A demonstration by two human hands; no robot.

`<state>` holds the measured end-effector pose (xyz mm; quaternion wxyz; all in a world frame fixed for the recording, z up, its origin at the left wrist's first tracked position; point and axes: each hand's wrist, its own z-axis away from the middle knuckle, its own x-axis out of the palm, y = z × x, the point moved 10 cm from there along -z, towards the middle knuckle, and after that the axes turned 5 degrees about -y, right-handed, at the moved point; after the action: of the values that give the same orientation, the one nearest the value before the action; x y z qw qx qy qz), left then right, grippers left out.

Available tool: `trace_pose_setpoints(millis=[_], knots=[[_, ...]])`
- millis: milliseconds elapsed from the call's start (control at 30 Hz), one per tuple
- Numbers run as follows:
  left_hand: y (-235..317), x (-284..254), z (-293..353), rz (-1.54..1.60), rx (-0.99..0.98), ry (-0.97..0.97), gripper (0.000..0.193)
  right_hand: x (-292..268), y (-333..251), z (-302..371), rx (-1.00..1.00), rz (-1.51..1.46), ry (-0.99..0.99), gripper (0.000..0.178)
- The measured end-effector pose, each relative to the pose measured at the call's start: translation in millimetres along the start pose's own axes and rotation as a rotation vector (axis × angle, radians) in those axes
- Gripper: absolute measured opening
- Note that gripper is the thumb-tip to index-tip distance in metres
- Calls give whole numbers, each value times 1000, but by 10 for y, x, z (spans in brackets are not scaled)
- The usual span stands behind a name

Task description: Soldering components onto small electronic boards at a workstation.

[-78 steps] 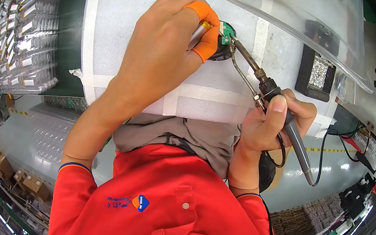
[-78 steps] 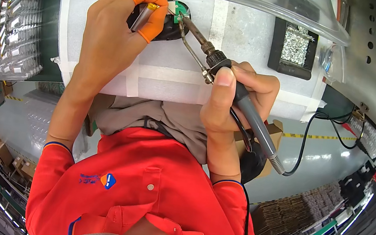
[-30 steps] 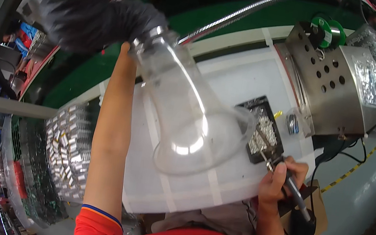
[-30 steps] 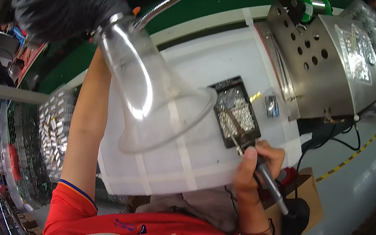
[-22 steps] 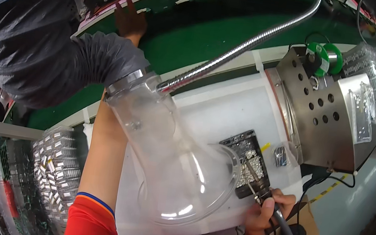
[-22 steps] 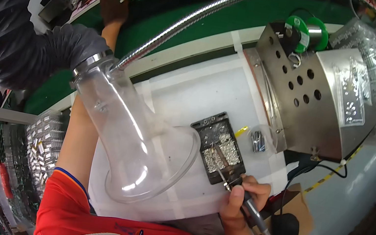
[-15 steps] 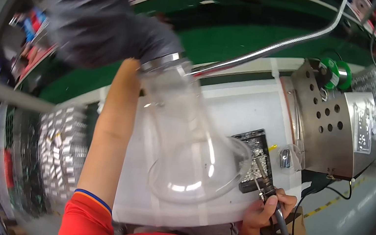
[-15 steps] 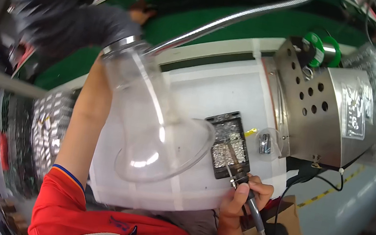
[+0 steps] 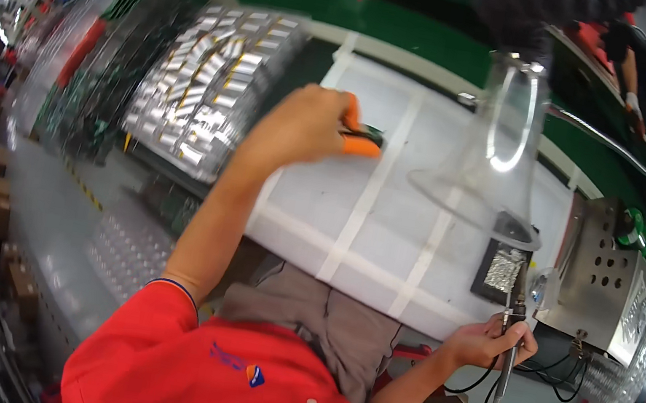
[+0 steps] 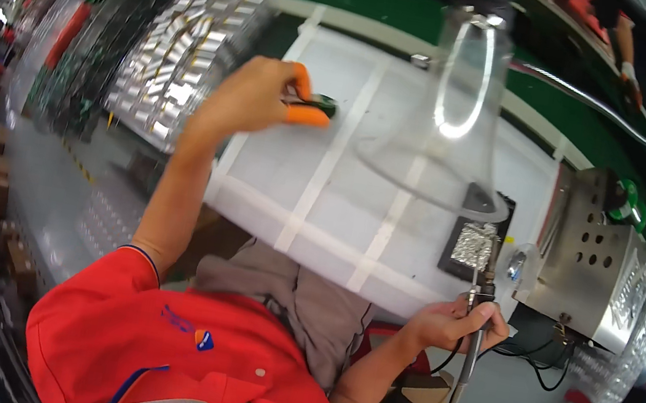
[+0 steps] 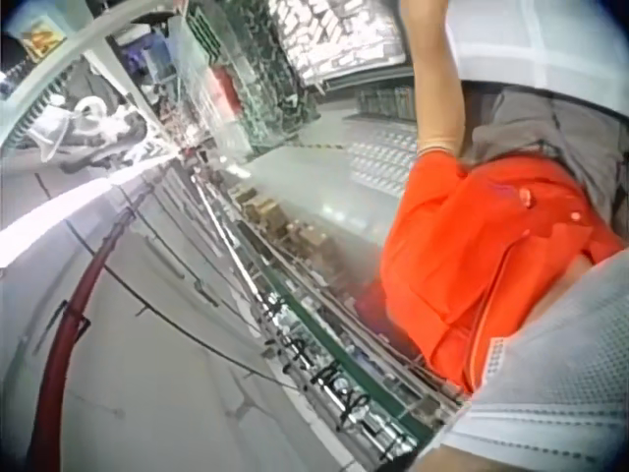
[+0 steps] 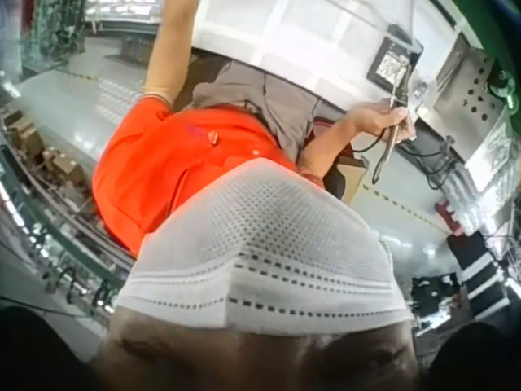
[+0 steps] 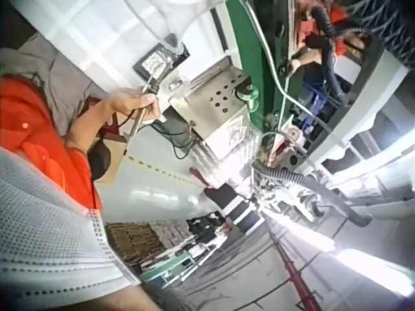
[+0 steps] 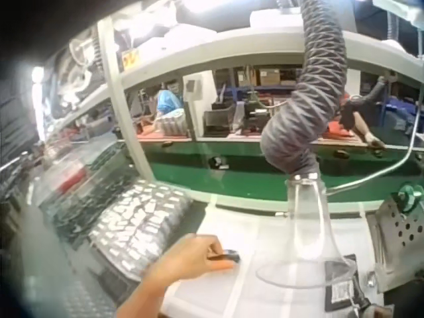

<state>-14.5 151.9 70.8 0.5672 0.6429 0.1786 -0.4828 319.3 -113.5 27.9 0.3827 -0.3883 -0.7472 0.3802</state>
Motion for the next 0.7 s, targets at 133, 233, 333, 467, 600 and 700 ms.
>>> trace_pose_setpoints(millis=[133, 233, 333, 467, 600, 700], knots=[[376, 458, 429, 217, 385, 75, 39, 41, -12, 3, -19, -40, -37, 16], [324, 291, 590, 15, 539, 234, 39, 73, -29, 9, -42, -56, -60, 17], [-282, -443, 529, -120, 389, 434, 30, 59, -30, 13, -38, -40, -37, 17], [-1236, -1418, 312, -240, 148, 612, 21, 63, -35, 8, -42, -24, -31, 16], [-1730, -1651, -71, -730, 123, 483, 18, 52, -32, 11, -35, 25, -17, 16], [-2005, -1747, -248, -518, -53, 343, 12, 100, -78, 2, -59, 9, -52, 15]])
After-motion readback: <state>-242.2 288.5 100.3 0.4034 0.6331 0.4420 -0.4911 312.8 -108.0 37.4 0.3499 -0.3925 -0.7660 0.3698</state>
